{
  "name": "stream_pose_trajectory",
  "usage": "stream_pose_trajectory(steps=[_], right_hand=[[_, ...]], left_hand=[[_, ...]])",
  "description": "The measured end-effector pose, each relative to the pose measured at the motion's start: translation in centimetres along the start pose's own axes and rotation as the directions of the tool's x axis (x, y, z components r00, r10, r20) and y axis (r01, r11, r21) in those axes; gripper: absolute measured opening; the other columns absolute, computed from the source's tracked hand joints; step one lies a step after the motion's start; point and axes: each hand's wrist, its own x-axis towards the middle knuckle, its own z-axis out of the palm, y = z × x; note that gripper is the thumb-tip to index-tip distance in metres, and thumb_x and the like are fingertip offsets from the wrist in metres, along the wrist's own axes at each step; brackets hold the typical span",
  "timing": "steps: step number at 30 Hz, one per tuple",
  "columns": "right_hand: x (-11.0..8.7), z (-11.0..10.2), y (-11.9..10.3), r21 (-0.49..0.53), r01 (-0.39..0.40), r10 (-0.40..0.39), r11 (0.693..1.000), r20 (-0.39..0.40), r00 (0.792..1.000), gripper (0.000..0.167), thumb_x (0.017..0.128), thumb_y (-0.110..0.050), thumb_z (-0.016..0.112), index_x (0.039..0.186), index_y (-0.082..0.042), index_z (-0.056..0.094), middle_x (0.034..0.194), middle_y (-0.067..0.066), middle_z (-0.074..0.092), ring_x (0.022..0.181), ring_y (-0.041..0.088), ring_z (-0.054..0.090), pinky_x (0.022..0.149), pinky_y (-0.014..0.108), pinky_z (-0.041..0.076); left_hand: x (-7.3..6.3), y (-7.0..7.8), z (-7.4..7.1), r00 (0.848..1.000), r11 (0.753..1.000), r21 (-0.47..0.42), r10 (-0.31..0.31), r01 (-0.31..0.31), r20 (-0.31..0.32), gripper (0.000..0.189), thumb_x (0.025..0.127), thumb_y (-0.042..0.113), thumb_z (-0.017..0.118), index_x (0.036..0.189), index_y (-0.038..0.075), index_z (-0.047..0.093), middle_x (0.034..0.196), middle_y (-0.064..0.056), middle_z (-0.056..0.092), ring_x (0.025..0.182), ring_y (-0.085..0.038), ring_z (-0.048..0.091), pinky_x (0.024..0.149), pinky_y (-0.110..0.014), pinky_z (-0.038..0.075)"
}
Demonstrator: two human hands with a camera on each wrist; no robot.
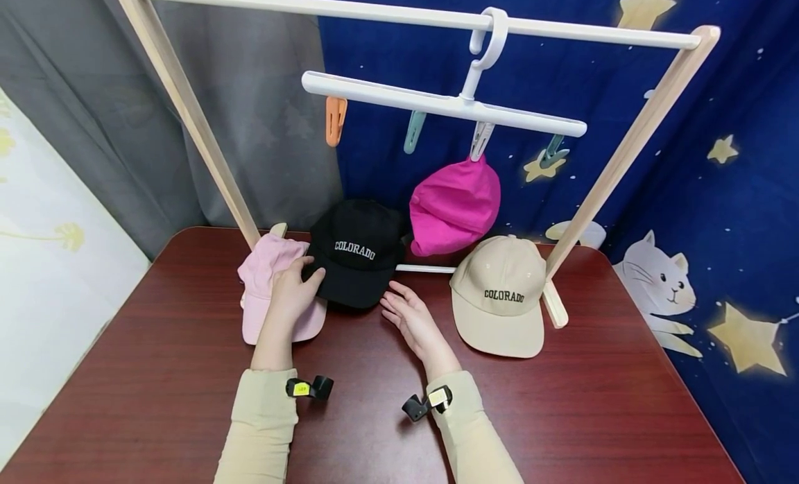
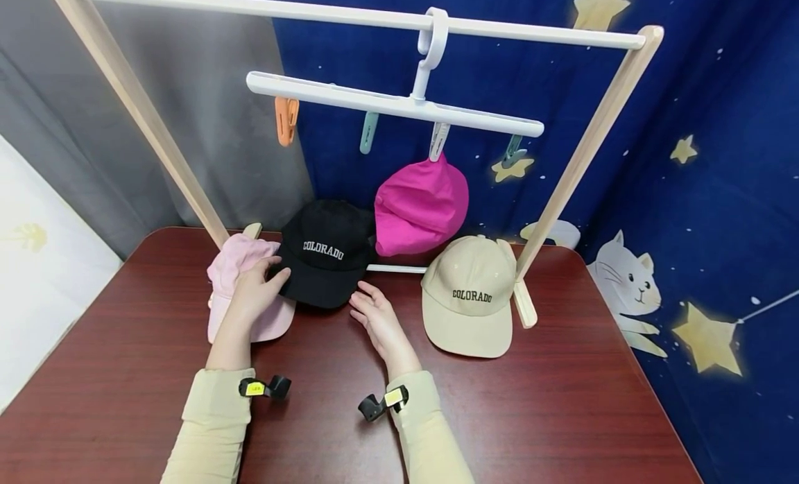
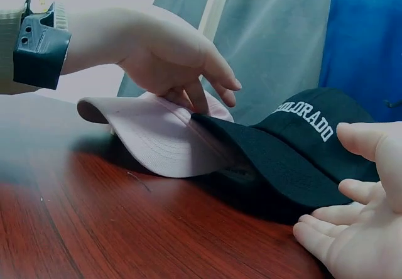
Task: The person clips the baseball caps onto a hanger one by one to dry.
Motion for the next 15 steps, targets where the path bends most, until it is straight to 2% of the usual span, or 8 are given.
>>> stream_pose_trajectory(steps=[9, 15], right_hand=[[0.09, -0.06, 0.1, -0.012, -0.013, 0.013, 1.0, 0.0, 1.0, 0.053, 0.1, -0.006, 0.044, 0.145, 0.01, 0.022, 0.143, 0.032, 0.032, 0.129, 0.039, 0.039, 0.107, 0.047, 0.031], [0.01, -0.01, 0.15, -0.067, 0.005, -0.008, 0.998, -0.051, 0.999, 0.052, 0.099, -0.006, 0.047, 0.142, 0.014, 0.025, 0.138, 0.035, 0.039, 0.12, 0.036, 0.049, 0.102, 0.046, 0.038]], left_hand=[[0.03, 0.22, -0.27, 1.0, 0.999, -0.031, -0.02, 0.019, -0.013, 0.048, 0.097, 0.025, 0.051, 0.135, -0.005, 0.046, 0.137, -0.027, 0.045, 0.13, -0.04, 0.034, 0.108, -0.048, 0.023], [-0.06, 0.33, -0.5, 0.997, 0.992, -0.12, -0.054, 0.047, -0.054, 0.047, 0.097, 0.022, 0.052, 0.132, -0.009, 0.047, 0.132, -0.029, 0.05, 0.126, -0.036, 0.045, 0.106, -0.044, 0.03]])
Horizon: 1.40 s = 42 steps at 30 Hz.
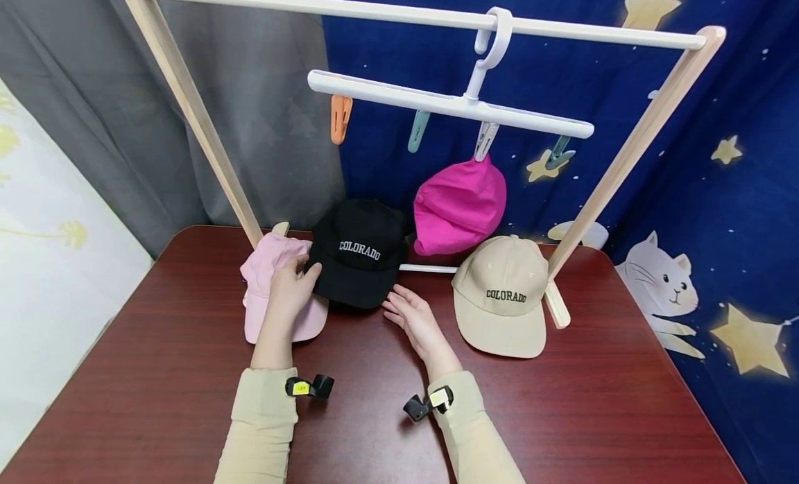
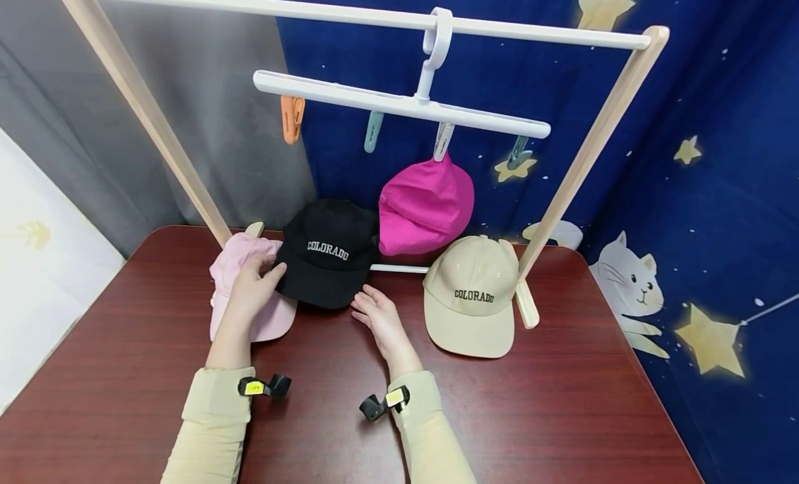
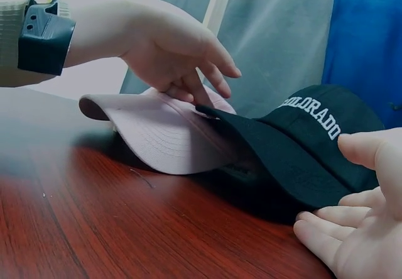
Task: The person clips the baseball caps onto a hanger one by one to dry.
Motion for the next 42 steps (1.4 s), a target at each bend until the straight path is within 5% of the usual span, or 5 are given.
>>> stream_pose_trajectory(steps=[9, 17, 24, 33, 42], right_hand=[[0.05, -0.14, 0.26, -0.07, 0.038, -0.044, 0.997, -0.089, 0.995, 0.045, 0.098, -0.003, 0.048, 0.136, 0.017, 0.035, 0.127, 0.035, 0.049, 0.106, 0.031, 0.06, 0.093, 0.044, 0.047], [0.06, -0.29, 0.42, -0.078, 0.029, -0.042, 0.997, -0.177, 0.983, 0.041, 0.096, -0.002, 0.053, 0.132, 0.015, 0.043, 0.119, 0.029, 0.058, 0.086, 0.016, 0.065, 0.086, 0.038, 0.052], [0.02, -0.25, 0.38, -0.054, 0.033, -0.046, 0.998, -0.264, 0.964, 0.038, 0.093, 0.002, 0.058, 0.128, 0.015, 0.049, 0.096, 0.012, 0.065, 0.071, 0.011, 0.064, 0.078, 0.033, 0.054], [0.11, -0.3, 0.59, -0.028, 0.051, -0.057, 0.998, -0.339, 0.939, 0.038, 0.088, 0.008, 0.061, 0.124, 0.016, 0.051, 0.088, 0.009, 0.065, 0.07, 0.01, 0.063, 0.068, 0.028, 0.055], [0.14, -0.18, 0.56, -0.055, 0.05, -0.066, 0.997, -0.352, 0.934, 0.039, 0.084, 0.013, 0.063, 0.122, 0.015, 0.054, 0.089, 0.012, 0.065, 0.07, 0.01, 0.062, 0.065, 0.026, 0.055]], left_hand=[[-0.26, 0.04, -0.28, 0.995, 0.993, -0.114, -0.045, 0.035, -0.09, 0.039, 0.097, 0.018, 0.054, 0.127, -0.007, 0.054, 0.117, -0.025, 0.061, 0.11, -0.033, 0.057, 0.095, -0.041, 0.042], [-0.28, -0.06, -0.25, 0.986, 0.993, -0.115, -0.037, 0.018, -0.165, 0.03, 0.094, 0.014, 0.058, 0.116, -0.006, 0.064, 0.103, -0.023, 0.067, 0.096, -0.028, 0.062, 0.083, -0.035, 0.046], [-0.59, 0.27, -0.47, 0.974, 0.996, -0.082, 0.007, -0.026, -0.225, 0.025, 0.087, 0.012, 0.06, 0.099, -0.008, 0.069, 0.076, -0.013, 0.068, 0.071, -0.018, 0.06, 0.066, -0.024, 0.043], [-0.62, 0.29, -0.57, 0.989, 0.937, -0.322, -0.148, 0.137, -0.009, 0.027, 0.096, 0.008, 0.055, 0.109, -0.015, 0.06, 0.079, -0.016, 0.064, 0.051, -0.008, 0.06, 0.052, -0.023, 0.053], [-0.46, 0.25, -0.87, 0.984, 0.926, -0.335, -0.163, 0.177, 0.072, 0.036, 0.096, 0.01, 0.055, 0.121, -0.017, 0.052, 0.077, -0.013, 0.061, 0.05, -0.006, 0.059, 0.053, -0.022, 0.053]])
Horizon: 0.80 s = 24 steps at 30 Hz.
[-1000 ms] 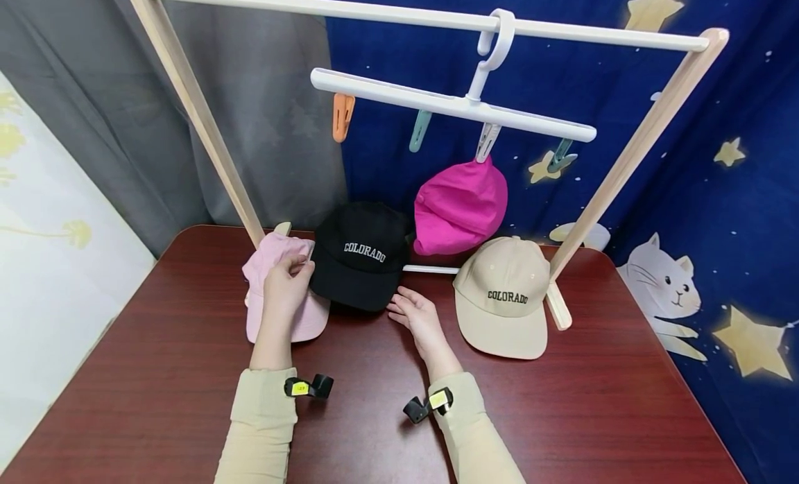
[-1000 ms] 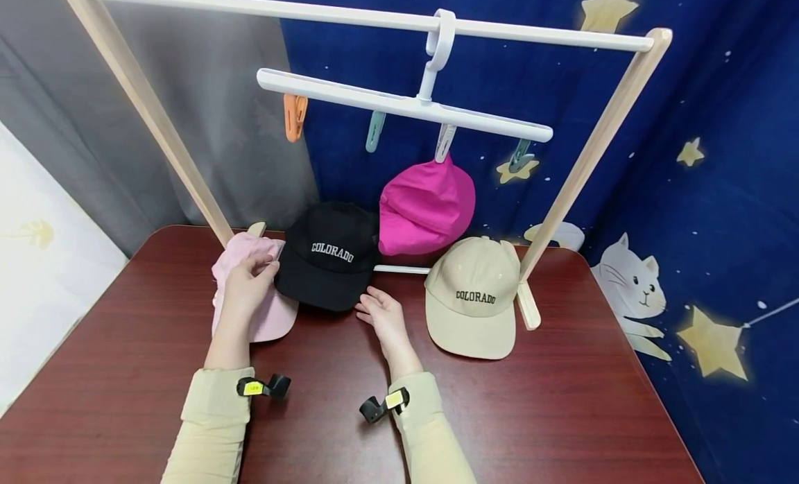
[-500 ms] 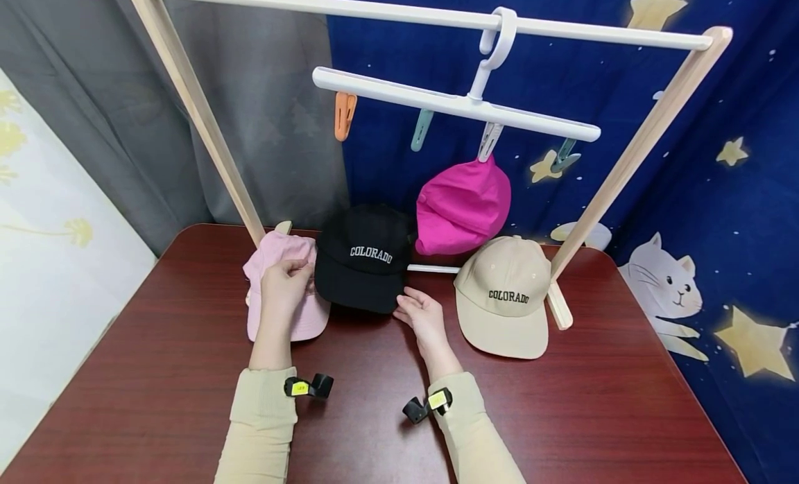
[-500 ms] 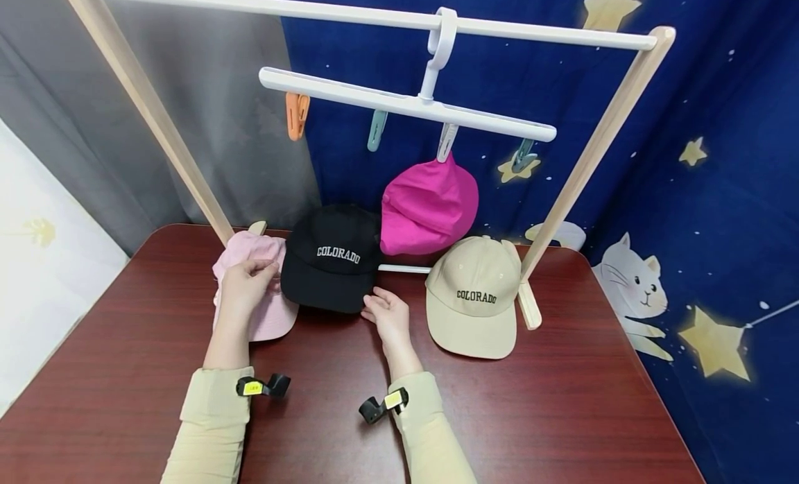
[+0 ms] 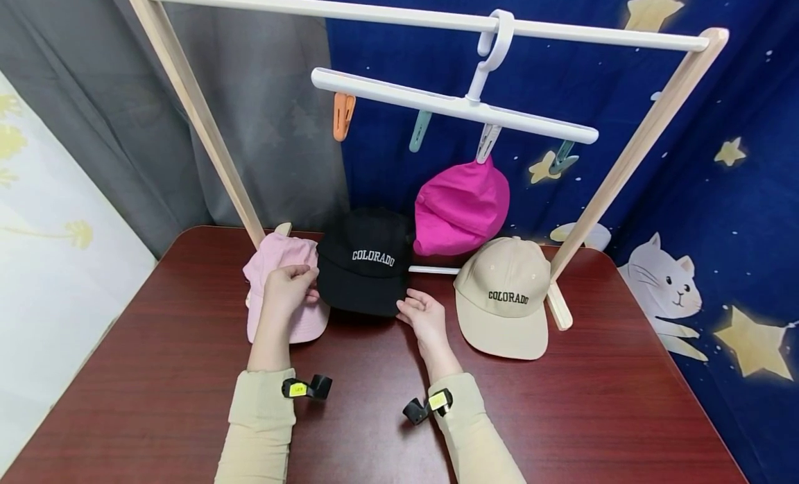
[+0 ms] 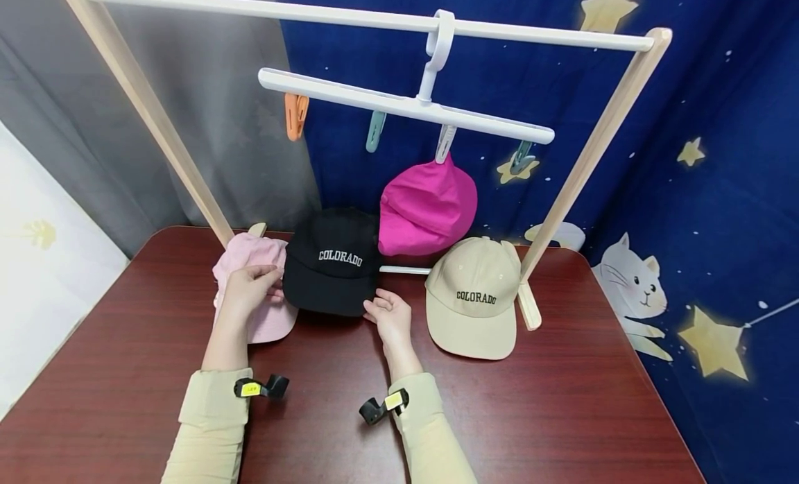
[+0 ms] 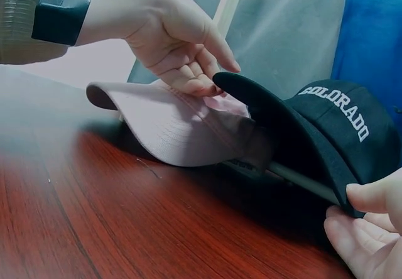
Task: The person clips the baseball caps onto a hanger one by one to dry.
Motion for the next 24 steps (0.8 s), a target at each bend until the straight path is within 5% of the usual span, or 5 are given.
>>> stream_pose_trajectory(steps=[12, 17, 24], right_hand=[[-0.1, 0.2, 0.0, -0.02, 0.02, -0.019, 1.0, 0.041, 0.999, 0.039, 0.084, 0.013, 0.063, 0.122, 0.015, 0.053, 0.082, 0.007, 0.063, 0.068, 0.009, 0.061, 0.066, 0.026, 0.055], [-0.3, 0.2, -0.3, -0.024, 0.038, -0.037, 0.999, 0.062, 0.997, 0.04, 0.083, 0.014, 0.063, 0.122, 0.014, 0.054, 0.083, 0.008, 0.062, 0.068, 0.008, 0.061, 0.066, 0.026, 0.054], [-0.4, 0.4, -0.8, -0.037, 0.058, -0.055, 0.998, 0.071, 0.996, 0.042, 0.082, 0.014, 0.065, 0.122, 0.013, 0.055, 0.085, 0.01, 0.064, 0.069, 0.007, 0.062, 0.065, 0.024, 0.054]], left_hand=[[0.1, -0.3, -0.5, 0.997, 0.999, -0.011, 0.05, -0.05, 0.055, 0.036, 0.093, 0.015, 0.062, 0.109, -0.017, 0.059, 0.063, -0.006, 0.055, 0.047, -0.007, 0.056, 0.049, -0.021, 0.051], [0.2, -0.3, -0.7, 0.997, 0.999, 0.046, 0.012, -0.015, 0.073, 0.029, 0.094, 0.011, 0.06, 0.108, -0.014, 0.058, 0.065, 0.001, 0.057, 0.05, -0.004, 0.055, 0.053, -0.019, 0.05], [0.1, -0.4, -1.7, 0.987, 1.0, 0.005, -0.011, 0.011, 0.162, 0.023, 0.095, 0.007, 0.058, 0.106, -0.013, 0.054, 0.068, 0.004, 0.06, 0.057, -0.004, 0.058, 0.058, -0.019, 0.052]])
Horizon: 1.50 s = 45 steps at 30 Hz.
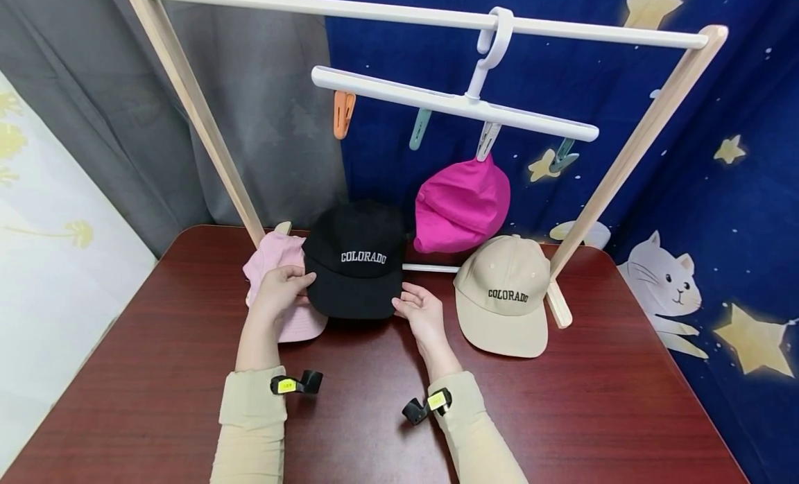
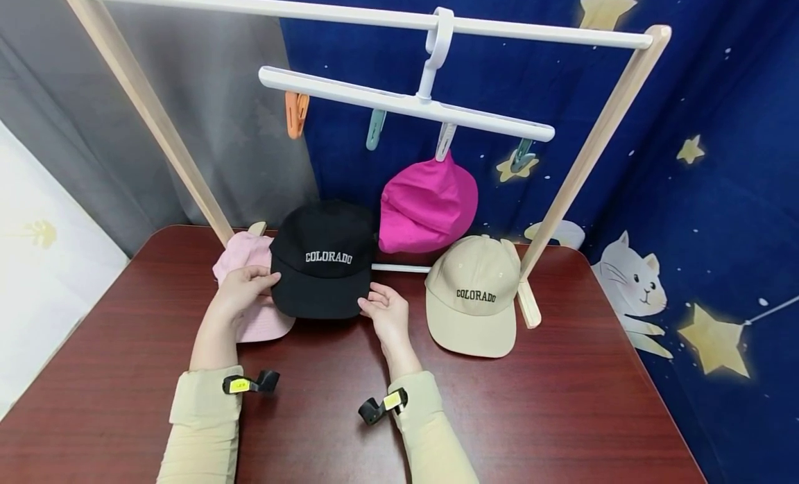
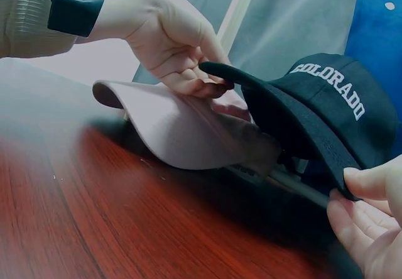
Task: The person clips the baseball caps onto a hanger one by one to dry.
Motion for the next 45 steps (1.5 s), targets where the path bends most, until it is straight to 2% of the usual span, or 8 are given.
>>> stream_pose_trajectory(steps=[4, 8, 12, 20, 25, 30, 39, 45], right_hand=[[-0.2, 0.3, -0.5, -0.017, 0.027, -0.027, 0.999, 0.014, 1.0, 0.042, 0.082, 0.014, 0.066, 0.122, 0.012, 0.056, 0.087, 0.014, 0.064, 0.07, 0.007, 0.062, 0.066, 0.025, 0.054], [-0.6, 0.5, -0.9, -0.017, 0.089, -0.088, 0.996, 0.044, 0.995, 0.04, 0.081, 0.012, 0.068, 0.119, 0.01, 0.059, 0.088, 0.014, 0.065, 0.071, 0.008, 0.063, 0.068, 0.028, 0.055], [-1.0, 0.6, -1.4, -0.002, 0.144, -0.144, 0.99, 0.065, 0.987, 0.037, 0.08, 0.01, 0.07, 0.116, 0.008, 0.061, 0.085, 0.01, 0.066, 0.073, 0.01, 0.064, 0.068, 0.029, 0.055], [-1.1, 1.4, -2.3, -0.034, 0.074, -0.072, 0.997, 0.044, 0.996, 0.045, 0.081, 0.013, 0.068, 0.124, 0.009, 0.057, 0.091, 0.015, 0.066, 0.073, 0.008, 0.064, 0.07, 0.027, 0.055], [-1.3, 1.6, -2.8, -0.023, 0.081, -0.079, 0.996, 0.053, 0.995, 0.046, 0.081, 0.013, 0.067, 0.125, 0.008, 0.057, 0.092, 0.016, 0.066, 0.073, 0.007, 0.064, 0.069, 0.025, 0.054], [-1.7, 1.7, -3.3, -0.012, 0.095, -0.094, 0.995, 0.064, 0.994, 0.046, 0.08, 0.014, 0.068, 0.124, 0.008, 0.058, 0.089, 0.012, 0.066, 0.072, 0.008, 0.065, 0.069, 0.025, 0.054], [-2.2, 1.8, -4.6, -0.003, 0.096, -0.095, 0.995, 0.11, 0.989, 0.053, 0.079, 0.015, 0.068, 0.129, 0.002, 0.056, 0.088, 0.01, 0.064, 0.073, 0.01, 0.065, 0.069, 0.027, 0.055], [-2.6, 2.0, -5.3, -0.006, 0.085, -0.084, 0.996, 0.124, 0.989, 0.056, 0.078, 0.015, 0.068, 0.13, 0.001, 0.055, 0.088, 0.01, 0.064, 0.071, 0.01, 0.065, 0.07, 0.026, 0.054]], left_hand=[[-0.1, -0.3, -0.8, 0.999, 1.0, 0.005, -0.001, 0.001, 0.05, 0.022, 0.095, 0.008, 0.058, 0.102, -0.012, 0.053, 0.068, 0.002, 0.059, 0.056, -0.006, 0.06, 0.059, -0.02, 0.052], [-0.2, -0.7, -1.6, 0.996, 1.0, -0.001, 0.009, -0.009, 0.087, 0.018, 0.094, 0.007, 0.058, 0.098, -0.011, 0.054, 0.069, 0.0, 0.06, 0.057, -0.007, 0.06, 0.06, -0.021, 0.053], [-0.4, -0.7, -2.1, 0.995, 1.0, -0.023, 0.012, -0.01, 0.098, 0.017, 0.094, 0.007, 0.06, 0.096, -0.008, 0.053, 0.069, 0.001, 0.059, 0.058, -0.007, 0.06, 0.061, -0.022, 0.053], [-0.6, -0.8, -3.1, 0.991, 0.997, -0.077, 0.04, -0.03, 0.128, 0.032, 0.093, 0.003, 0.06, 0.114, -0.013, 0.043, 0.073, 0.006, 0.063, 0.059, -0.007, 0.061, 0.06, -0.023, 0.054], [-0.8, -0.7, -3.4, 0.99, 0.994, -0.106, 0.039, -0.025, 0.135, 0.026, 0.093, 0.004, 0.061, 0.11, -0.009, 0.045, 0.071, 0.005, 0.064, 0.059, -0.007, 0.061, 0.061, -0.023, 0.054], [-1.0, -0.6, -3.6, 0.989, 0.99, -0.133, 0.067, -0.049, 0.135, 0.021, 0.093, 0.003, 0.061, 0.106, -0.006, 0.048, 0.069, 0.002, 0.063, 0.055, -0.009, 0.061, 0.057, -0.024, 0.054], [-1.6, 0.1, -4.0, 0.989, 0.992, -0.105, 0.085, -0.073, 0.119, 0.035, 0.093, 0.005, 0.061, 0.118, -0.01, 0.042, 0.068, 0.005, 0.062, 0.053, -0.008, 0.059, 0.056, -0.023, 0.053], [-2.3, 0.7, -4.3, 0.988, 0.99, -0.091, 0.113, -0.104, 0.103, 0.038, 0.092, 0.005, 0.061, 0.119, -0.011, 0.04, 0.068, 0.006, 0.061, 0.053, -0.008, 0.058, 0.056, -0.023, 0.053]])
